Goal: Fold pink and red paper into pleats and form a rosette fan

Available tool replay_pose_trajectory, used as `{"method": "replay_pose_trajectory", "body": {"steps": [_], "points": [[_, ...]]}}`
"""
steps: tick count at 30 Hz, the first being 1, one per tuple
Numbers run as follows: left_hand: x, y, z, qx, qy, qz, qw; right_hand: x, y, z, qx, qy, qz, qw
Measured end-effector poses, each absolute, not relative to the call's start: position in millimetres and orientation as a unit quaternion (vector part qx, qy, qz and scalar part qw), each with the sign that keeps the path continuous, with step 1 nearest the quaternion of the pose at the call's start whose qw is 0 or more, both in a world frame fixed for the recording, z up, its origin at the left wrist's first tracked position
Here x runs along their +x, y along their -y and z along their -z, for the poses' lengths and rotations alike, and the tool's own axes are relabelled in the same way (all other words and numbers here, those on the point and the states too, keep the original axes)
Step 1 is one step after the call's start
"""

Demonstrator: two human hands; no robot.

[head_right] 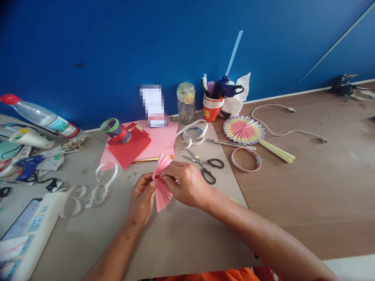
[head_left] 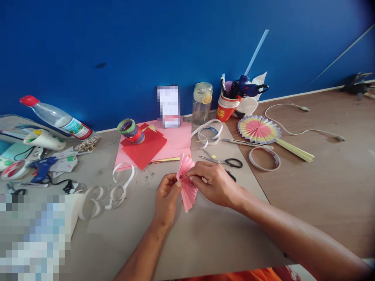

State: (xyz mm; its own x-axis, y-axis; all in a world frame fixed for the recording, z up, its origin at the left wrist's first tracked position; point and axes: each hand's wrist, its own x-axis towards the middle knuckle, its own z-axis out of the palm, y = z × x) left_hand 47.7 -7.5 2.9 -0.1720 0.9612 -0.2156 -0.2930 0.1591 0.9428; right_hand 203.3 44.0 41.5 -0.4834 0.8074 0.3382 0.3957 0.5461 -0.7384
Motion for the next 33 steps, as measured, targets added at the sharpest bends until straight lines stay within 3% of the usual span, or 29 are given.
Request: {"method": "replay_pose_trajectory", "body": {"steps": [18,33], "points": [[49.2,7.1,-4.9,0.332,-0.528,-0.556,0.549,200.1,-37.4,-37.0,-0.385,0.862,-0.072,0.322],[49.9,7.5,-3.3,0.329,-0.520,-0.562,0.553,196.8,-34.9,-33.1,-0.380,0.872,-0.015,0.309]]}}
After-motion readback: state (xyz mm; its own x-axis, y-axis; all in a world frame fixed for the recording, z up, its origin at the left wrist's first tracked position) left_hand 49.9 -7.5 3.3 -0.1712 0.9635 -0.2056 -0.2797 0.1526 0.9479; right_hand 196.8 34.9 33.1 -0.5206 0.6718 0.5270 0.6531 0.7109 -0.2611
